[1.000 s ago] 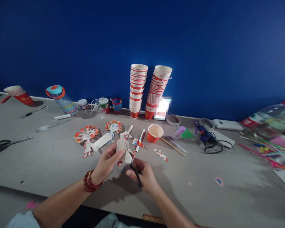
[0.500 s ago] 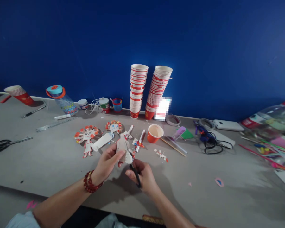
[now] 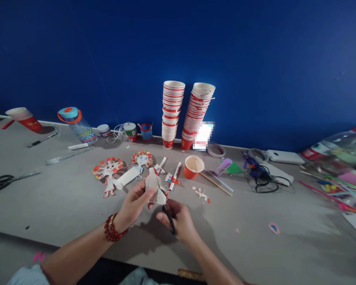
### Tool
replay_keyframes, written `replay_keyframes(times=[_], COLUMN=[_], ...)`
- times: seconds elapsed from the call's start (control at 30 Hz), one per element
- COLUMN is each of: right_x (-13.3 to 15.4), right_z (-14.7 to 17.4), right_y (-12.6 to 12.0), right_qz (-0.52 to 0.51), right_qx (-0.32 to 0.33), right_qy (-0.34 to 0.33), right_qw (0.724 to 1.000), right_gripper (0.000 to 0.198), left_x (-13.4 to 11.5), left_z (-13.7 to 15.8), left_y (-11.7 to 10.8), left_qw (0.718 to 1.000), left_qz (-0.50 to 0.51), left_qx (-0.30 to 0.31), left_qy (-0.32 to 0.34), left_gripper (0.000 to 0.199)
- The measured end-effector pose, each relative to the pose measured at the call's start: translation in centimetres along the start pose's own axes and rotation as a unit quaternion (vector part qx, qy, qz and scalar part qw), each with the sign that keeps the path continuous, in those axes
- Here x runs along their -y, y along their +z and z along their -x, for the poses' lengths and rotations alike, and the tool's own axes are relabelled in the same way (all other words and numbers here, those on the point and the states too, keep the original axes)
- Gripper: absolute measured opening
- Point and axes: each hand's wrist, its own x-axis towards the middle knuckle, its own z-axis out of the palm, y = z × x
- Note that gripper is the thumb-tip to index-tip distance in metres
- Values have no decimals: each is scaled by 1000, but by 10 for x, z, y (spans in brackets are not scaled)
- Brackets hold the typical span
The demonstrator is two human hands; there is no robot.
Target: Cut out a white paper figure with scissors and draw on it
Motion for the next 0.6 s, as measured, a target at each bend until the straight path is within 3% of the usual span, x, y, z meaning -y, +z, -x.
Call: replay_keyframes(times=[0.17, 0.6], right_x=[-1, 1], right_z=[0, 0], right_y=[-1, 3], right_qz=[-40, -73], right_qx=[18, 20], right_qy=[13, -28], right_qw=[999, 997], right_gripper=[62, 54], left_x=[2, 3], left_z=[2, 3], left_y=[1, 3], left_qw=[1000, 1000], left_qz=[-11, -18], left_qx=[8, 18], left_qy=[-17, -17], left_gripper=[28, 29])
